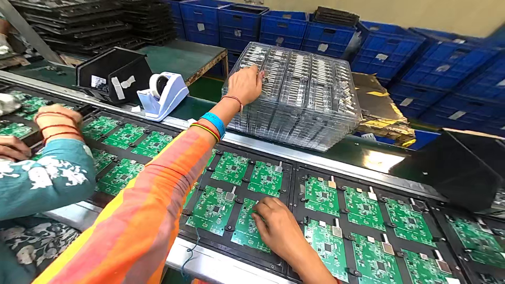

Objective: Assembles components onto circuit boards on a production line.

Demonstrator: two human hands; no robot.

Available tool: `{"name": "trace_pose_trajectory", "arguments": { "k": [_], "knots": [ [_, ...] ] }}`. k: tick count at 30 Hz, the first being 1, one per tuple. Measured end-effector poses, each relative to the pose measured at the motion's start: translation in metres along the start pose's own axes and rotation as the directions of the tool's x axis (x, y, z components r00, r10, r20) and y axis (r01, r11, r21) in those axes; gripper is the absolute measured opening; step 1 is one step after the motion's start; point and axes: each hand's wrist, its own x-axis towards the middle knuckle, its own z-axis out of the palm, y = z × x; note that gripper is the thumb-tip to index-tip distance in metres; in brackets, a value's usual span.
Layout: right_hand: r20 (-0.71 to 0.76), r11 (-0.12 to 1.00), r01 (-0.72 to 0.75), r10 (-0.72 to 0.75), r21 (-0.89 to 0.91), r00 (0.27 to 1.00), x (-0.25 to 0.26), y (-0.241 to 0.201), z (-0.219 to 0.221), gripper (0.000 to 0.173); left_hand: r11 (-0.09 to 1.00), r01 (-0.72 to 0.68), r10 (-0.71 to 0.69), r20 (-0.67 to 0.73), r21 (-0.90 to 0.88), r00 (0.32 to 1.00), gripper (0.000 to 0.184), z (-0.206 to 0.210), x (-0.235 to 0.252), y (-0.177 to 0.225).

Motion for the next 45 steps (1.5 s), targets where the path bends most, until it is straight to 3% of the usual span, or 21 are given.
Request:
{"name": "trace_pose_trajectory", "arguments": {
  "k": [4,12,18,20,23,27,29,31,34,36,39,42,44,45],
  "knots": [
    [0.018,1.0,-0.006,0.005,0.007,1.0,0.0,-0.001,-0.001,0.026,0.991,-0.131,0.131,0.041,0.001,0.991,0.044,-0.005,0.009,-0.009],
    [-0.001,1.0,0.019,-0.019,-0.006,1.0,-0.001,0.0,0.003,0.024,0.991,-0.135,0.135,-0.038,-0.012,0.99,0.043,-0.004,0.008,-0.014],
    [-0.043,0.999,-0.024,0.025,0.023,0.999,-0.002,0.005,0.004,0.021,0.943,0.047,-0.131,-0.235,-0.331,0.963,0.043,-0.019,0.006,-0.015],
    [-0.139,0.994,-0.072,0.083,0.079,0.987,-0.004,0.008,0.004,0.018,0.903,0.059,-0.137,-0.155,-0.425,0.978,0.042,-0.032,-0.02,-0.011],
    [-0.319,0.99,-0.076,0.112,0.123,0.941,-0.003,0.015,0.002,0.019,0.888,0.013,0.06,0.145,-0.46,0.988,0.041,-0.033,-0.092,-0.01],
    [-0.444,0.987,0.005,0.067,0.159,0.894,0.005,0.016,-0.004,0.029,0.81,0.127,0.213,0.49,-0.572,0.845,0.037,-0.009,-0.197,-0.014],
    [-0.393,0.97,0.078,0.019,0.23,0.919,0.013,0.009,-0.006,0.033,0.775,0.228,0.194,0.565,-0.589,0.802,0.035,-0.009,-0.232,-0.012],
    [-0.278,0.9,0.081,0.046,0.429,0.959,0.021,-0.002,-0.008,0.029,0.678,0.306,0.2,0.568,-0.669,0.798,0.033,-0.004,-0.251,-0.016],
    [-0.018,0.664,-0.078,0.136,0.744,0.99,0.033,-0.013,-0.021,0.017,0.495,0.393,0.245,0.559,-0.775,0.792,0.035,0.003,-0.261,-0.029],
    [0.105,0.579,-0.17,0.144,0.797,0.984,0.04,-0.013,-0.026,0.01,0.449,0.397,0.269,0.545,-0.801,0.794,0.035,0.004,-0.263,-0.032],
    [0.207,0.532,-0.268,0.173,0.803,0.963,0.046,-0.012,-0.026,0.008,0.439,0.399,0.258,0.538,-0.805,0.803,0.034,0.007,-0.268,-0.029],
    [0.226,0.51,-0.322,0.242,0.797,0.944,0.052,-0.012,-0.031,0.012,0.392,0.449,0.121,0.528,-0.803,0.84,0.035,0.01,-0.273,-0.023],
    [0.169,0.602,-0.305,0.272,0.738,0.947,0.061,-0.003,-0.037,0.029,0.294,0.519,-0.038,0.532,-0.803,0.846,0.034,0.01,-0.275,-0.021],
    [0.11,0.676,-0.283,0.288,0.68,0.951,0.067,0.007,-0.039,0.029,0.196,0.554,-0.104,0.545,-0.809,0.832,0.035,0.015,-0.274,-0.025]
  ]
}}
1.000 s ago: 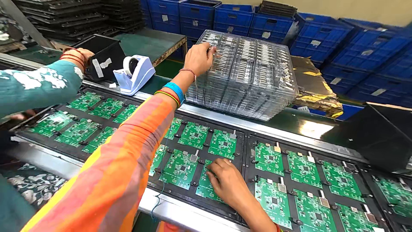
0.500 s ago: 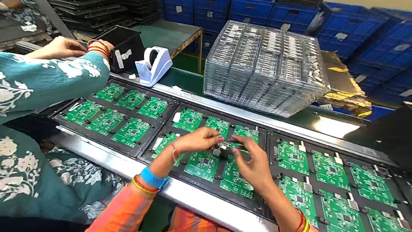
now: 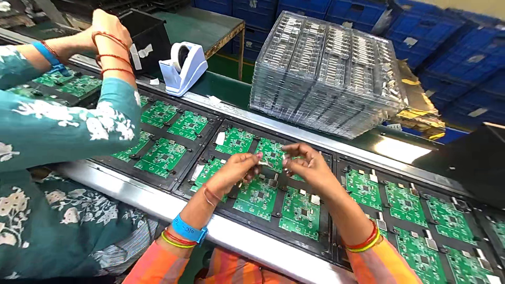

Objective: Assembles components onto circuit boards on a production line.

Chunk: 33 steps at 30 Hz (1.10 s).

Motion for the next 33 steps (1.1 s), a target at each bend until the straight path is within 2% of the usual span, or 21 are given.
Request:
{"name": "trace_pose_trajectory", "arguments": {
  "k": [2,4,7,10,14,22,27,29,31,33],
  "knots": [
    [-0.121,0.976,0.057,-0.083,-0.21,0.989,0.017,0.014,-0.015,0.019,0.973,0.068,-0.093,-0.103,-0.223,0.99,0.036,-0.004,0.006,-0.002],
    [-0.165,0.922,0.066,-0.139,-0.381,0.976,0.032,0.025,-0.027,0.021,0.924,0.096,-0.174,-0.183,-0.371,0.968,0.035,-0.005,0.007,0.002],
    [-0.1,0.813,0.124,-0.218,-0.569,0.971,0.047,0.032,-0.034,0.024,0.89,0.063,-0.179,-0.218,-0.453,0.959,0.035,-0.008,0.008,0.003],
    [0.02,0.691,0.216,-0.28,-0.69,0.96,0.063,0.042,-0.037,0.026,0.85,0.02,-0.179,-0.253,-0.527,0.951,0.022,-0.013,0.011,0.0],
    [0.134,0.605,0.242,-0.219,-0.758,0.966,0.079,0.056,-0.038,0.019,0.824,-0.018,-0.19,-0.306,-0.566,0.933,0.014,-0.014,0.011,-0.001],
    [0.126,0.552,0.169,-0.116,-0.817,0.985,0.078,0.055,-0.041,0.018,0.78,0.03,-0.247,-0.264,-0.625,0.932,0.012,-0.014,0.011,0.001],
    [0.029,0.478,0.144,-0.24,-0.866,0.97,0.057,0.059,-0.023,0.016,0.814,-0.013,-0.199,-0.299,-0.581,0.933,0.012,-0.014,0.009,-0.001],
    [0.043,0.571,0.217,-0.303,-0.792,0.952,0.05,0.046,-0.008,0.019,0.822,-0.006,-0.195,-0.291,-0.57,0.937,0.014,-0.015,0.011,-0.001],
    [0.056,0.739,0.319,-0.358,-0.593,0.932,0.043,0.024,0.019,0.032,0.824,0.004,-0.177,-0.25,-0.566,0.952,0.016,-0.019,0.016,-0.004],
    [0.08,0.834,0.406,-0.407,-0.373,0.91,0.039,0.005,0.051,0.044,0.826,0.008,-0.141,-0.194,-0.564,0.971,0.014,-0.02,0.016,-0.005]
  ]
}}
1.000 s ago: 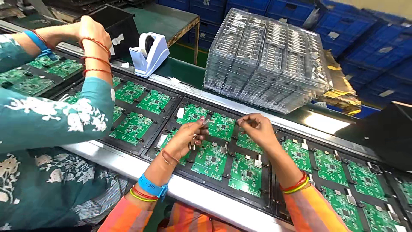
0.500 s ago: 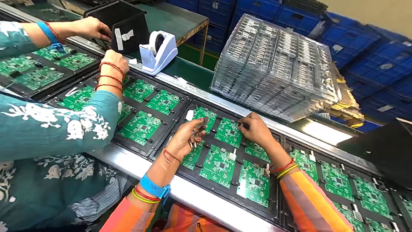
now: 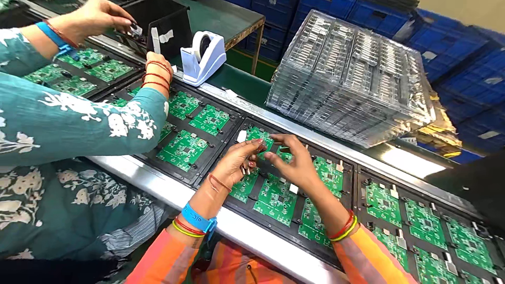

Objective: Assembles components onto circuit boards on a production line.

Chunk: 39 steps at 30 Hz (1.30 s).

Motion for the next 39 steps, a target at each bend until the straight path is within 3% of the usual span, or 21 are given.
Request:
{"name": "trace_pose_trajectory", "arguments": {
  "k": [4,6,10,13,16,19,24,29,32,34,35,37,39],
  "knots": [
    [-0.144,0.964,0.07,-0.033,0.257,0.989,0.017,-0.017,0.03,0.031,0.992,-0.005,0.02,0.12,-0.125,0.993,0.022,-0.003,-0.001,0.004],
    [-0.181,0.95,0.056,0.001,0.307,0.983,0.022,-0.019,0.029,0.03,0.973,-0.042,0.06,0.072,-0.228,0.996,0.023,-0.004,-0.002,0.007],
    [-0.04,0.986,-0.113,0.119,0.123,0.992,0.01,-0.02,0.026,0.032,0.877,-0.188,0.07,-0.269,-0.443,0.961,0.023,0.004,-0.028,0.02],
    [0.12,0.983,-0.144,0.157,-0.114,0.98,-0.006,-0.018,0.032,0.035,0.809,-0.24,0.06,-0.33,-0.537,0.942,0.042,-0.003,-0.028,0.024],
    [0.191,0.956,-0.076,0.134,-0.283,0.972,-0.015,-0.014,0.04,0.029,0.867,-0.228,0.075,-0.336,-0.444,0.939,0.037,-0.004,-0.028,0.025],
    [0.165,0.934,-0.005,0.068,-0.356,0.984,-0.018,-0.01,0.045,0.015,0.889,-0.206,0.093,-0.28,-0.409,0.956,0.044,0.003,-0.034,0.028],
    [0.185,0.923,0.017,0.06,-0.386,0.981,-0.018,-0.013,0.044,0.01,0.892,-0.27,0.201,-0.216,-0.364,0.955,0.029,0.009,-0.041,0.029],
    [0.232,0.912,0.022,0.081,-0.409,0.969,-0.019,-0.018,0.037,0.015,0.944,-0.231,0.193,-0.175,-0.236,0.965,0.023,0.003,-0.035,0.02],
    [0.093,0.98,-0.057,0.076,-0.192,0.993,-0.018,-0.016,0.035,0.017,0.969,-0.226,0.207,-0.171,-0.096,0.963,0.029,0.001,-0.03,0.01],
    [0.041,0.962,-0.227,0.223,0.153,0.974,-0.014,-0.022,0.034,0.024,0.955,-0.293,0.295,-0.152,0.031,0.943,0.036,0.001,-0.029,0.001],
    [0.095,0.874,-0.331,0.319,0.357,0.943,-0.011,-0.027,0.031,0.027,0.926,-0.354,0.368,-0.106,0.131,0.924,0.039,0.0,-0.031,-0.004],
    [0.282,0.58,-0.5,0.428,0.642,0.859,-0.006,-0.034,0.025,0.033,0.796,-0.488,0.496,0.078,0.358,0.865,0.043,-0.005,-0.038,-0.013],
    [0.433,0.355,-0.598,0.444,0.719,0.784,-0.005,-0.032,0.022,0.033,0.631,-0.575,0.524,0.261,0.521,0.811,0.047,-0.011,-0.046,-0.016]
  ]
}}
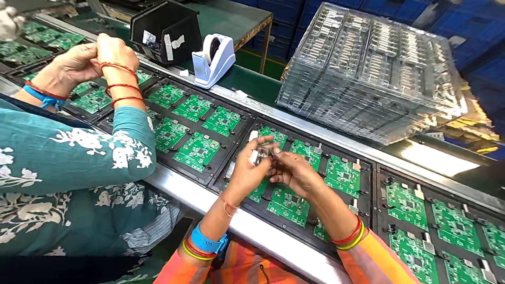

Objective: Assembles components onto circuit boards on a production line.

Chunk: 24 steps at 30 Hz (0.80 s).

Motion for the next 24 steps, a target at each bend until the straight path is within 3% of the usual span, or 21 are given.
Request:
{"name": "trace_pose_trajectory", "arguments": {
  "k": [3,6,9,12,14,18,21,24],
  "knots": [
    [0.053,0.988,-0.111,0.105,0.112,0.993,-0.001,0.0,-0.006,0.027,0.997,-0.043,0.036,0.094,0.07,0.995,0.047,-0.003,-0.005,0.002],
    [0.062,0.99,-0.097,0.091,0.1,0.994,-0.001,0.0,-0.011,0.019,0.996,0.042,-0.036,0.075,-0.079,0.997,0.045,-0.006,-0.005,-0.002],
    [-0.042,0.999,-0.013,0.011,-0.039,0.999,0.003,-0.004,-0.015,0.018,0.937,0.172,-0.191,-0.033,-0.304,0.981,0.044,-0.008,0.001,-0.003],
    [-0.121,0.957,0.109,-0.146,-0.268,0.982,0.013,-0.01,-0.027,0.013,0.923,0.21,-0.252,-0.097,-0.322,0.963,0.04,-0.013,-0.014,-0.001],
    [-0.139,0.85,0.154,-0.256,-0.504,0.957,0.022,-0.016,-0.038,0.019,0.933,0.236,-0.282,-0.147,-0.272,0.948,0.036,-0.009,-0.009,0.001],
    [-0.07,0.494,0.149,-0.397,-0.856,0.915,0.053,-0.027,-0.061,0.027,0.952,0.127,-0.189,-0.207,-0.28,0.96,0.031,-0.011,-0.009,-0.016],
    [0.014,0.243,0.141,-0.458,-0.96,0.889,0.075,-0.024,-0.068,0.024,0.954,0.095,-0.162,-0.222,-0.284,0.962,0.044,-0.017,-0.015,-0.022],
    [0.044,0.111,0.105,-0.45,-0.988,0.892,0.09,-0.022,-0.071,0.022,0.937,0.148,-0.225,-0.221,-0.317,0.949,0.056,-0.017,-0.017,-0.023]
  ]
}}
